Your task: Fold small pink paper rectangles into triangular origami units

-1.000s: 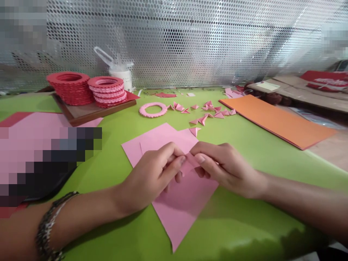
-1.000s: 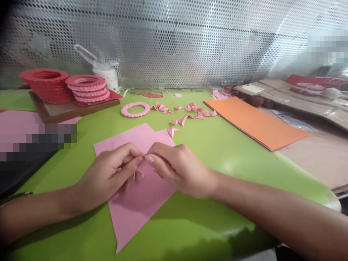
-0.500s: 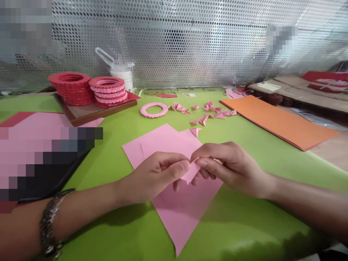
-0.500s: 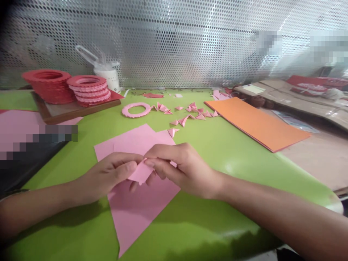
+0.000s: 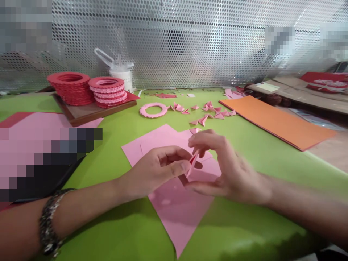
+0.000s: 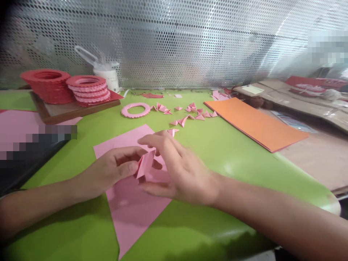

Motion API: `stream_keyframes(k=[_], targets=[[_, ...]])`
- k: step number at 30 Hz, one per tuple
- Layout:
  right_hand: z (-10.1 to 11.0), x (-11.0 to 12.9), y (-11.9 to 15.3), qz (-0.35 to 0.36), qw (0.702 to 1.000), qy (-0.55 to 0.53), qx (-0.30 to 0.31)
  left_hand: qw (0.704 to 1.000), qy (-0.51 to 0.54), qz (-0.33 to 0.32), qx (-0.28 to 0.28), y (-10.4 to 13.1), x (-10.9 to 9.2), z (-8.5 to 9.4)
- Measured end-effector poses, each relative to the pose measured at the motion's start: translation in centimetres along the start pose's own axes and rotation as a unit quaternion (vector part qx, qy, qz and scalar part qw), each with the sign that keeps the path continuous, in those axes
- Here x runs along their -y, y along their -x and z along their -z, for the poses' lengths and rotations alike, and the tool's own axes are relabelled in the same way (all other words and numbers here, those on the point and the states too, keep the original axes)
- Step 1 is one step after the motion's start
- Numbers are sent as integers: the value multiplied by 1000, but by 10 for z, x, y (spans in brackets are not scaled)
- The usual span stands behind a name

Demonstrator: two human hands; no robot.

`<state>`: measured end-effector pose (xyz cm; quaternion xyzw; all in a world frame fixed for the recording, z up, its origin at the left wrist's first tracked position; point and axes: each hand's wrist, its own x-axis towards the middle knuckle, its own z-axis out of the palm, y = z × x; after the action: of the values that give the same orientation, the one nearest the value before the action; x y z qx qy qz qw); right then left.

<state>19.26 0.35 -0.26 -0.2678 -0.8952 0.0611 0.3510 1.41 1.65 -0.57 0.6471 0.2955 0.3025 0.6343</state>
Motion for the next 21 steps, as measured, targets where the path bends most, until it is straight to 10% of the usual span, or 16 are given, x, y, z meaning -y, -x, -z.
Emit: stream_keyframes(k=[21], targets=[[10,3,-1,41,998,45,9,999,35,1,-36,-1,7,7]])
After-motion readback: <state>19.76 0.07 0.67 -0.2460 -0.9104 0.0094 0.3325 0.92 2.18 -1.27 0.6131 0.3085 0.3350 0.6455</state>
